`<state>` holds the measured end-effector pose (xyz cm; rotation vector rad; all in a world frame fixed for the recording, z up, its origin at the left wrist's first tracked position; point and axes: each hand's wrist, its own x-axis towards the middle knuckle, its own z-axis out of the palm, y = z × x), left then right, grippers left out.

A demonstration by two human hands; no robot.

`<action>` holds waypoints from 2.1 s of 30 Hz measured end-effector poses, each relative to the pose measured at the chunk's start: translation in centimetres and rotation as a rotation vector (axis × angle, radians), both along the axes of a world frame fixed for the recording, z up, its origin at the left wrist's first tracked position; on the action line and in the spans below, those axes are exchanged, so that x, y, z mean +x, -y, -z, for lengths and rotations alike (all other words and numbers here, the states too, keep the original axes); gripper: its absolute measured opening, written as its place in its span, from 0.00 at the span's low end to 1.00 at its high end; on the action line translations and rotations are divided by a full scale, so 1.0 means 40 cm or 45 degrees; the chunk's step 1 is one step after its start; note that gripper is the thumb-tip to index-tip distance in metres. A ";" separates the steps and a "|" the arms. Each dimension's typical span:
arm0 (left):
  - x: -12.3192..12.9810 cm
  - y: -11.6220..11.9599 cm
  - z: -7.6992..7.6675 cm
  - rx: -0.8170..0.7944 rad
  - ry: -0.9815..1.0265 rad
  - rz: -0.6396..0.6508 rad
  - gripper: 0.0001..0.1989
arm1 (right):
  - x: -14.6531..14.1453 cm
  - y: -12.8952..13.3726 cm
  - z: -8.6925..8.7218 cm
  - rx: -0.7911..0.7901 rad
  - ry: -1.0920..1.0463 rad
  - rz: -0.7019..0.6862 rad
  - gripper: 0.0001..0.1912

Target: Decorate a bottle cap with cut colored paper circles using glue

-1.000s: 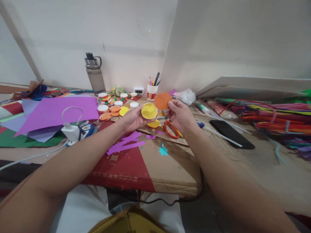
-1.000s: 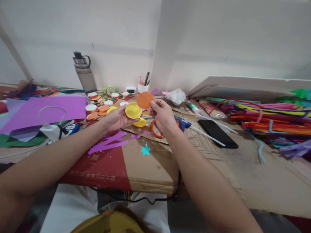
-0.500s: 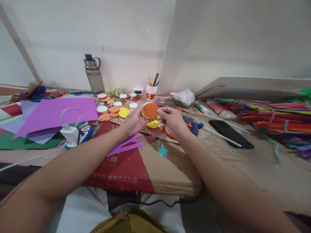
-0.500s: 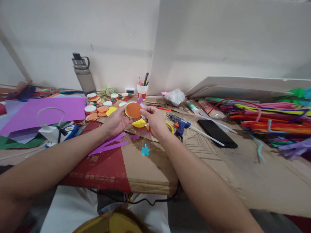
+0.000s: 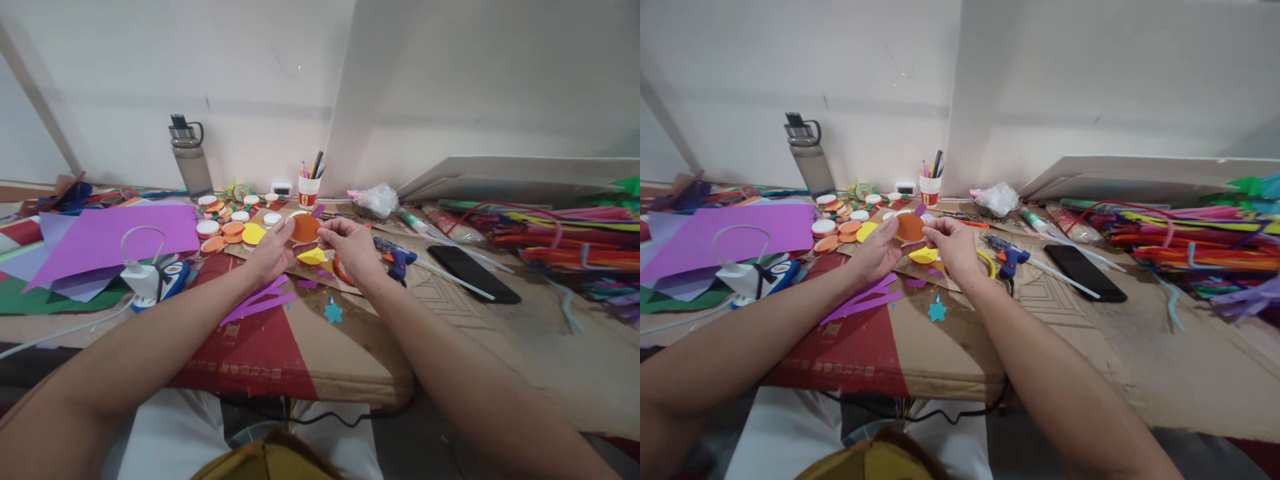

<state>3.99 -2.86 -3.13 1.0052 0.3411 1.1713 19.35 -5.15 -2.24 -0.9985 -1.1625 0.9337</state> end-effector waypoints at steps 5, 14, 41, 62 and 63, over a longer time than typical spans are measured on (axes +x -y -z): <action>-0.001 0.002 -0.002 -0.014 -0.005 -0.011 0.12 | 0.005 0.005 -0.010 0.012 0.107 0.001 0.08; -0.005 0.008 -0.001 -0.009 -0.065 -0.022 0.11 | 0.002 0.028 -0.027 0.127 0.417 0.197 0.06; 0.000 0.015 -0.006 0.145 -0.210 0.004 0.14 | 0.000 0.014 -0.009 0.171 0.497 0.252 0.11; -0.010 0.005 -0.026 -0.104 -0.155 -0.102 0.10 | 0.005 0.021 -0.006 0.370 0.734 0.175 0.20; -0.010 0.006 -0.026 -0.109 -0.157 -0.099 0.10 | 0.006 0.023 -0.008 0.381 0.757 0.196 0.19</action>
